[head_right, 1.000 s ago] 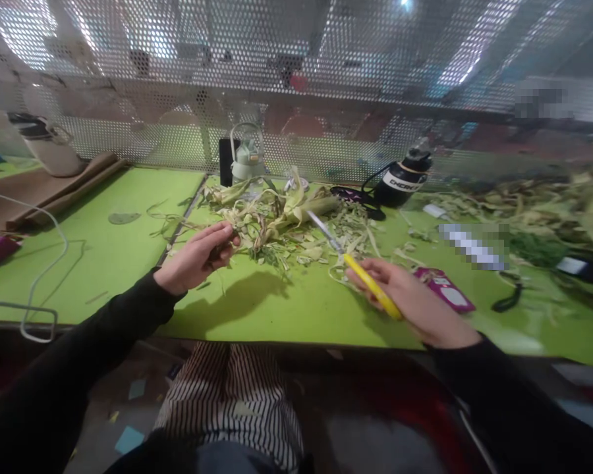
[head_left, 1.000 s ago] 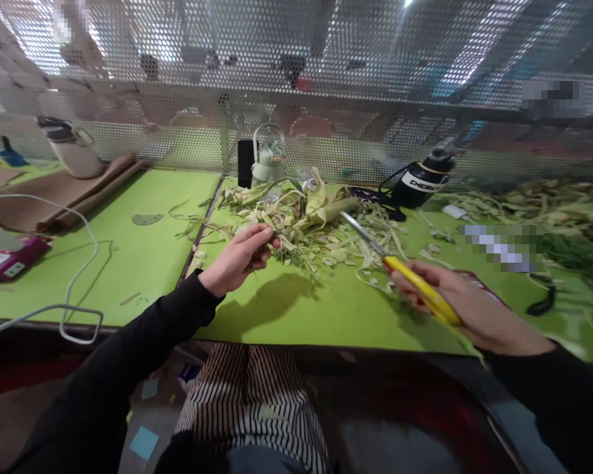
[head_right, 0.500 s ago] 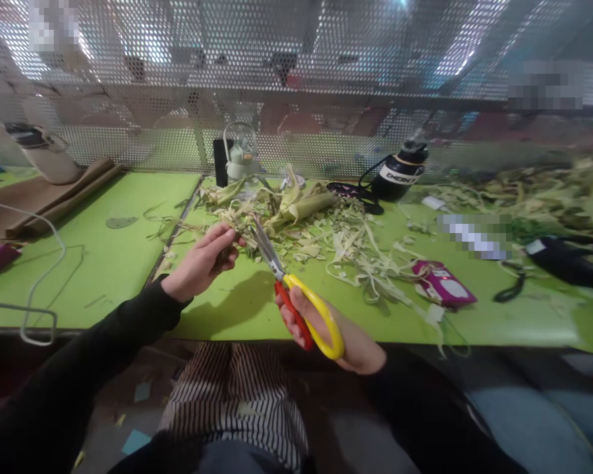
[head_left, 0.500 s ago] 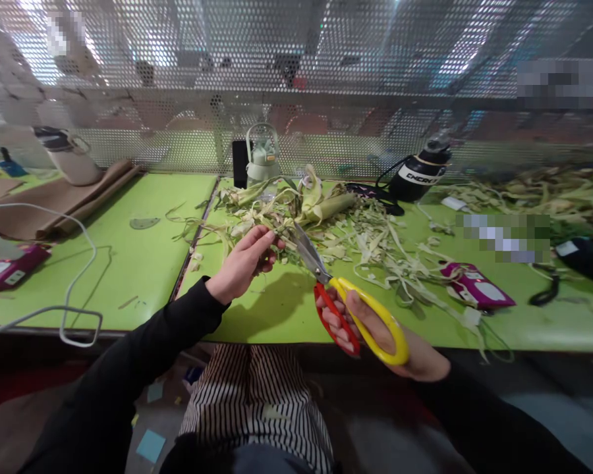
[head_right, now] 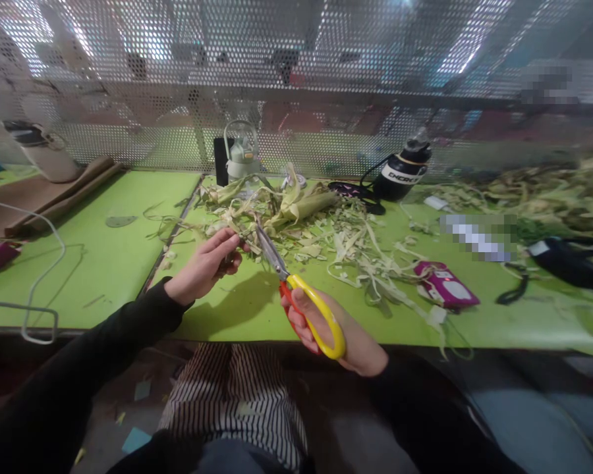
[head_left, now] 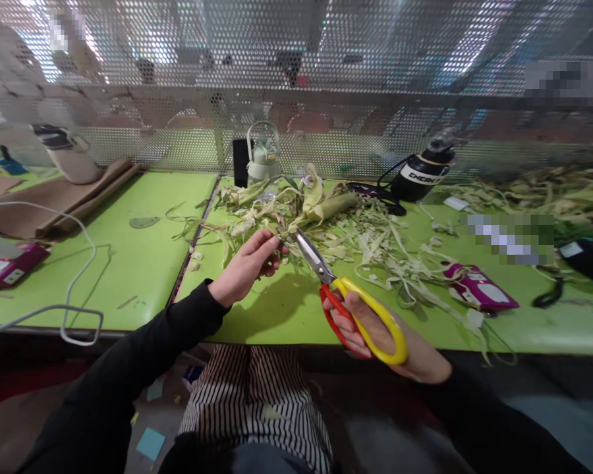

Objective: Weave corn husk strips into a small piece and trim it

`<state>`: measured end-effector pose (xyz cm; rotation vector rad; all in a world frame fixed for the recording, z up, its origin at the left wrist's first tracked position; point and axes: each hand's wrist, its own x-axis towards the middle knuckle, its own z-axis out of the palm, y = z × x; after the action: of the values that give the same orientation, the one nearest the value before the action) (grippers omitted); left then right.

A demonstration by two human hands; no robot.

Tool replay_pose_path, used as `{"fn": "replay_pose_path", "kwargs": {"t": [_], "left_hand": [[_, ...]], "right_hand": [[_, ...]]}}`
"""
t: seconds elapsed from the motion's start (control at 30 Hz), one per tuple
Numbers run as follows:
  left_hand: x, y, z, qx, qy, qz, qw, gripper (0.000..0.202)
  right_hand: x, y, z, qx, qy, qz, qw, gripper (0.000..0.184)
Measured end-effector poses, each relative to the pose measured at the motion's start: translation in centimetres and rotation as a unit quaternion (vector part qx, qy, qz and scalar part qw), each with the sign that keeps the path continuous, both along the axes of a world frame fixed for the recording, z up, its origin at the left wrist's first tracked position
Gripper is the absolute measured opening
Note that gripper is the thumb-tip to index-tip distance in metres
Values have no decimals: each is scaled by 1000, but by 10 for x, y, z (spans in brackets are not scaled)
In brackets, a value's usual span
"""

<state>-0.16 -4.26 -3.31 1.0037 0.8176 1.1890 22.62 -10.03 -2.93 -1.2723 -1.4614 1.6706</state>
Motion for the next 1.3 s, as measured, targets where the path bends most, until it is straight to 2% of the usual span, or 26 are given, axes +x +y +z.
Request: {"fn": "replay_pose_path", "kwargs": {"t": [0.1,0.2,0.27,0.37,0.5,0.73,0.87,1.03,1.3], "left_hand": [[-2,-1,3,-8,-3,15,1000,26],[-5,-3,5,-6,6,27,1000,23],[-6,-5,5,-1,18,22,1000,21],[-4,-9,3,8,41,-3,999,18],[-3,-13,-1,19,66,-30,997,16],[-8,-12,-5,50,94,-42,993,19],[-10,-12,-6,53,108,-36,992,18],[-13,-14,-8,53,118,-24,991,16],[-17,-14,-10,43,112,-19,993,19]], "right_hand": [[11,6,0,70,-125,-4,990,59],[18,12,1,148,-282,-38,947,65],[19,15,2,168,-350,-41,921,66],[15,16,0,162,-385,-10,908,59],[10,17,-4,162,-345,10,924,56],[7,16,-9,154,-226,46,961,50],[5,16,-13,151,-198,62,967,48],[-3,11,-14,120,-152,44,980,42],[-9,11,-20,167,-148,55,973,44]]}}
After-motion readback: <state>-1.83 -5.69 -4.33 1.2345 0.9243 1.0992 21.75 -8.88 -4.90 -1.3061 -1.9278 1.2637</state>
